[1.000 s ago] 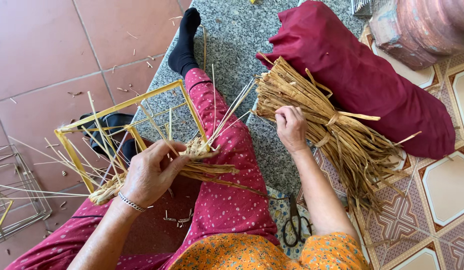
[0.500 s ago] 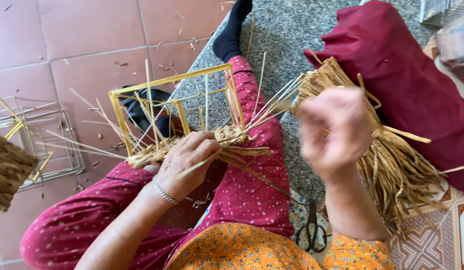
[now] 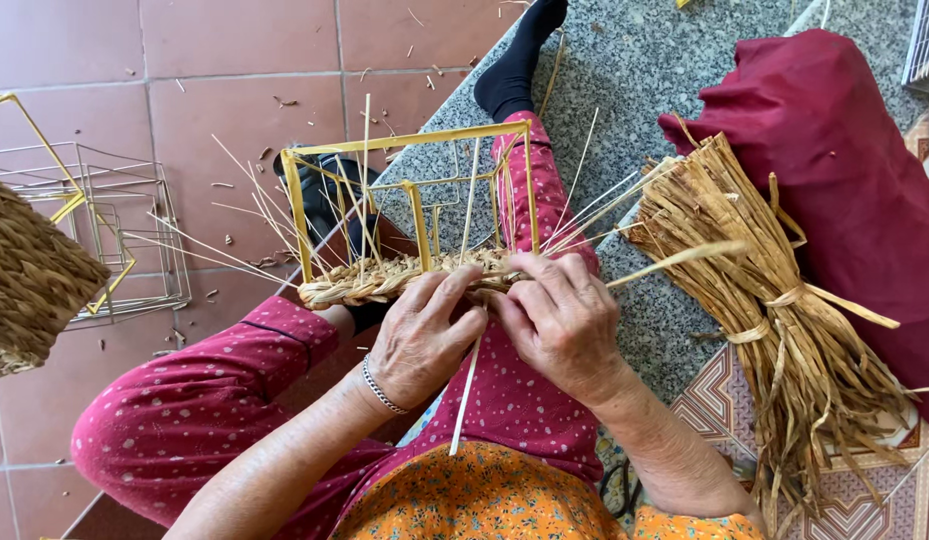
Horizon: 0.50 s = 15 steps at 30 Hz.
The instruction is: The person weaves dried plant fibers into a yellow metal basket frame. They use a metal tool to press and tighten the woven material, then continue weaving by hand, threading fibers through the frame to build up the basket's structure.
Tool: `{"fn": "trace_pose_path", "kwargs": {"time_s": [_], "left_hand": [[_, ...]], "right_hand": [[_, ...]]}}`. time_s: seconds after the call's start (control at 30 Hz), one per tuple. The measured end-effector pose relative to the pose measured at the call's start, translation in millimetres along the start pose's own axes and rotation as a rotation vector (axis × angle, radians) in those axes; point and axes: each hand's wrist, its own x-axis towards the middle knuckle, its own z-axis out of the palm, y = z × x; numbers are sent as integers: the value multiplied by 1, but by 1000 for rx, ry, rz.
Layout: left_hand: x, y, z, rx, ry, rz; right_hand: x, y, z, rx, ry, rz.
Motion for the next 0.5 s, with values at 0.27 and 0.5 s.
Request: {"fn": "trace_pose_path", "kwargs": {"time_s": [0.27,0.5], "left_hand": [[6,-8,17,-110,38,-11],[30,-24,33,-311,22,-345]], "right_hand": [[-5,3,19,-22,46,-70],[-42,1,8,260,-26,241]]}}
